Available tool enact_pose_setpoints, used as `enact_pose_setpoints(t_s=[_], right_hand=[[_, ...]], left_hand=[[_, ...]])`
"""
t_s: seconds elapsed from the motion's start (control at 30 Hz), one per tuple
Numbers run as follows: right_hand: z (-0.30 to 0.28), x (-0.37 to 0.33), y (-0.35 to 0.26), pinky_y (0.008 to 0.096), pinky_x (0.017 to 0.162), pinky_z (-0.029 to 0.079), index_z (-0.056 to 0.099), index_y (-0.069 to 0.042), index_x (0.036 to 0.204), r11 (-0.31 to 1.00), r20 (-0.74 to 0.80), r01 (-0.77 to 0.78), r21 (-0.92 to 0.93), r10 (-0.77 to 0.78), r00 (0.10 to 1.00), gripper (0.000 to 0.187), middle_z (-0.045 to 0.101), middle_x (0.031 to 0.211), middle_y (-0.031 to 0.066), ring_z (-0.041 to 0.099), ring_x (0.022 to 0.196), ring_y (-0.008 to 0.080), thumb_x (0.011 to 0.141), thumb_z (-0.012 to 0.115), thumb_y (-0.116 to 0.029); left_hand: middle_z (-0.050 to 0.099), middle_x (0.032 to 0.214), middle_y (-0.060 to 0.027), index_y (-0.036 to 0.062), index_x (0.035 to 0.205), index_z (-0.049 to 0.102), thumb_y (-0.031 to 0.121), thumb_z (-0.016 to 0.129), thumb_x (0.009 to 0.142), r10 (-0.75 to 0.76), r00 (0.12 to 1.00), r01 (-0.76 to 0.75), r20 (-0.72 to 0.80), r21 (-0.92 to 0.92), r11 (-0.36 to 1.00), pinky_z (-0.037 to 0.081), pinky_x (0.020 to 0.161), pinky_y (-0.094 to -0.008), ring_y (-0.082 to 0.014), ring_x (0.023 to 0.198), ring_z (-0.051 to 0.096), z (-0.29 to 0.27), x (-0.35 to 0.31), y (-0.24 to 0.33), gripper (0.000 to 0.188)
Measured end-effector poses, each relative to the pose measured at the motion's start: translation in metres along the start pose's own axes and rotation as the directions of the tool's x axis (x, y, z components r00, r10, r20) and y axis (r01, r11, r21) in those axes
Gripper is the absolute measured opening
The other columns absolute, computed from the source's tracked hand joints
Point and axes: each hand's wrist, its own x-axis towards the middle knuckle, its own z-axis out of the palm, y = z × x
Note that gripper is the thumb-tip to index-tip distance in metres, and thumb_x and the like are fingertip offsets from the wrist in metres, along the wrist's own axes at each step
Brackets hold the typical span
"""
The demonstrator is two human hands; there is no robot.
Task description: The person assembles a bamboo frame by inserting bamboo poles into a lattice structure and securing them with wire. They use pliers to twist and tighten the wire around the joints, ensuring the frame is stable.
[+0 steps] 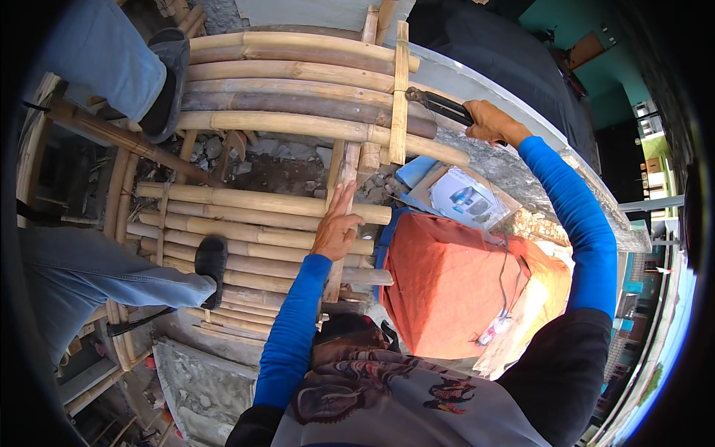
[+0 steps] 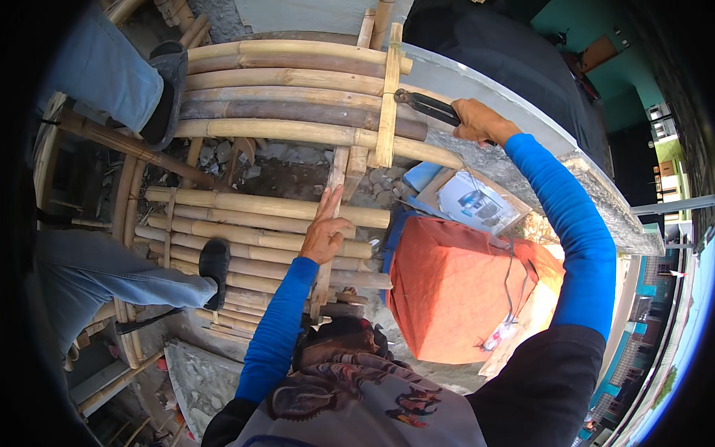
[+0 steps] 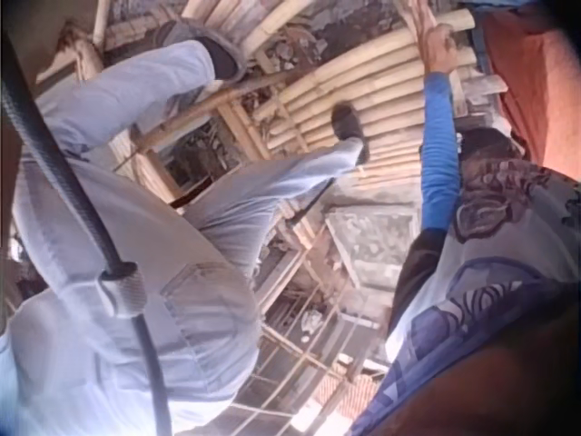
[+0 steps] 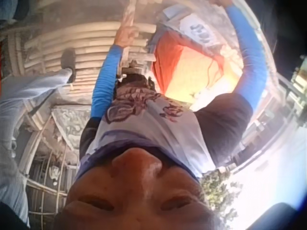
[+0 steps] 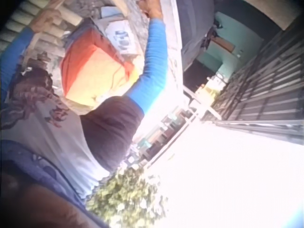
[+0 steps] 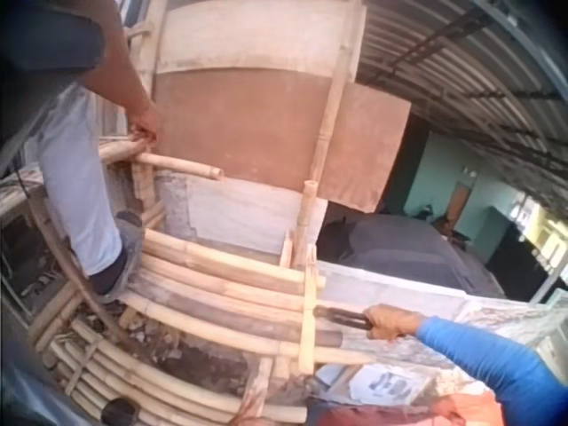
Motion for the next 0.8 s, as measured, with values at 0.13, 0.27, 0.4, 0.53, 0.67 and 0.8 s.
enact_pose_setpoints(t_s=[0.13, 0.27, 0.4, 0.53, 0.67, 0.8], right_hand=[[0.015, 0.000, 0.017, 0.0437, 0.061, 0.057, 0.055, 0.004, 0.118, 0.898, -0.265, 0.102, -0.428, -0.232, 0.936, 0.040, 0.067, 0.081, 0.0231, 0.071, 0.065, 0.0331, 0.081, 0.070, -0.004], [0.034, -0.003, 0.017, 0.0446, 0.067, 0.060, 0.054, 0.001, 0.124, 0.683, -0.380, -0.005, -0.730, -0.400, 0.834, 0.034, 0.062, 0.103, 0.0164, 0.070, 0.085, 0.0326, 0.091, 0.061, -0.006], [0.033, -0.005, 0.012, 0.0439, 0.069, 0.061, 0.059, 0.004, 0.117, 0.558, -0.423, -0.107, -0.823, -0.476, 0.771, 0.028, 0.067, 0.098, 0.0172, 0.072, 0.085, 0.0319, 0.091, 0.060, -0.006], [0.005, 0.010, 0.013, 0.0429, 0.073, 0.060, 0.065, 0.006, 0.107, 0.743, -0.303, 0.023, -0.669, -0.301, 0.904, 0.022, 0.070, 0.085, 0.0232, 0.073, 0.079, 0.0408, 0.093, 0.060, -0.010], [-0.051, 0.035, 0.008, 0.0422, 0.064, 0.058, 0.066, 0.004, 0.102, 0.838, 0.075, 0.173, -0.518, -0.157, 0.985, 0.027, 0.069, 0.083, 0.0227, 0.070, 0.073, 0.0400, 0.098, 0.063, -0.022], [-0.076, 0.030, -0.018, 0.0351, 0.043, 0.049, 0.064, 0.003, 0.096, 0.958, 0.232, -0.055, -0.282, 0.124, 0.965, 0.038, 0.063, 0.072, 0.0115, 0.062, 0.051, 0.0204, 0.103, 0.062, -0.034]], left_hand=[[0.026, 0.170, -0.0135, 0.0055, 0.088, 0.076, -0.009, 0.052, 0.070, 0.026, 1.000, -0.026, 0.006, -0.005, 1.000, 0.022, 0.126, -0.0455, -0.0400, 0.159, 0.012, 0.000, 0.002, 0.001, 0.033], [0.025, 0.171, -0.0136, 0.0057, 0.088, 0.075, -0.008, 0.054, 0.071, 0.030, 0.999, -0.030, 0.020, -0.003, 1.000, 0.022, 0.126, -0.0463, -0.0409, 0.159, 0.012, 0.000, 0.001, -0.004, 0.031], [0.025, 0.170, -0.0147, 0.0053, 0.087, 0.076, -0.008, 0.055, 0.071, 0.024, 0.999, -0.024, 0.033, 0.004, 1.000, 0.022, 0.126, -0.0470, -0.0421, 0.159, 0.012, 0.002, 0.003, -0.001, 0.030], [0.025, 0.170, -0.0167, 0.0046, 0.088, 0.077, -0.008, 0.055, 0.071, 0.016, 0.999, -0.016, 0.029, -0.006, 1.000, 0.021, 0.126, -0.0480, -0.0435, 0.158, 0.014, 0.003, 0.003, -0.004, 0.030], [0.026, 0.169, -0.0182, 0.0035, 0.089, 0.078, -0.006, 0.056, 0.072, 0.011, 0.999, -0.011, 0.034, -0.017, 1.000, 0.022, 0.126, -0.0487, -0.0454, 0.157, 0.014, -0.001, 0.004, -0.003, 0.030], [0.026, 0.169, -0.0199, 0.0029, 0.091, 0.078, -0.005, 0.057, 0.073, 0.009, 0.999, -0.007, 0.051, -0.035, 0.999, 0.023, 0.125, -0.0492, -0.0469, 0.157, 0.015, -0.004, 0.006, 0.000, 0.029]])
